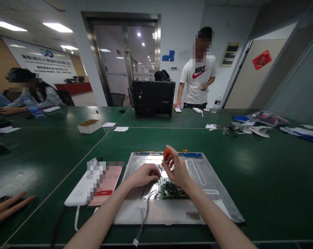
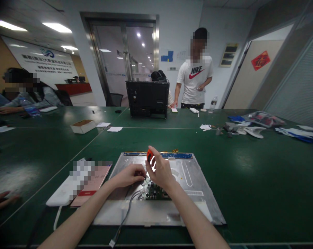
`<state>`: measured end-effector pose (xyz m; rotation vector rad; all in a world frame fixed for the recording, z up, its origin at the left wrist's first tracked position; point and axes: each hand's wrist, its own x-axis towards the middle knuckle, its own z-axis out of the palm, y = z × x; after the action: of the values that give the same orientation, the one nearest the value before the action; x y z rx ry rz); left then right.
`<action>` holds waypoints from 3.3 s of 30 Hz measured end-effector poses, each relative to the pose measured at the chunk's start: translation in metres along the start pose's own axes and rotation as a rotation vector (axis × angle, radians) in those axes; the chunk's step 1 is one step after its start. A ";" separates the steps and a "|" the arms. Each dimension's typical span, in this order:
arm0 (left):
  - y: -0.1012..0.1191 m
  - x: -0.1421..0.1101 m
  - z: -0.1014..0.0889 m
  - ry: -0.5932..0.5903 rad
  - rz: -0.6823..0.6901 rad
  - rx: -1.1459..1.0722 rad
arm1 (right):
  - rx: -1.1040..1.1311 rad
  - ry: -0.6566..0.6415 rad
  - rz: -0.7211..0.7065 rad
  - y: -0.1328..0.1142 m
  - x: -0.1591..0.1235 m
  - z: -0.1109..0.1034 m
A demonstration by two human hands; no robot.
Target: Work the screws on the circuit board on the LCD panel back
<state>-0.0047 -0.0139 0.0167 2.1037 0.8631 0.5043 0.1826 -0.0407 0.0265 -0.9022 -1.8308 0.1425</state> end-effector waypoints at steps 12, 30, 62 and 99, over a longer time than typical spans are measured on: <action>-0.001 0.000 0.001 0.001 0.000 0.002 | 0.003 -0.004 0.014 0.001 -0.001 0.001; -0.003 0.001 0.001 0.002 0.009 0.006 | -0.002 0.001 0.002 0.001 0.000 0.000; -0.004 0.000 0.000 -0.012 0.007 0.031 | -0.020 0.003 0.001 0.001 0.001 0.000; -0.004 0.001 0.002 -0.006 0.002 -0.006 | -0.023 0.011 -0.062 0.001 -0.001 0.000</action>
<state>-0.0047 -0.0127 0.0125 2.0995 0.8548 0.5016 0.1831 -0.0404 0.0250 -0.8591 -1.8517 0.0779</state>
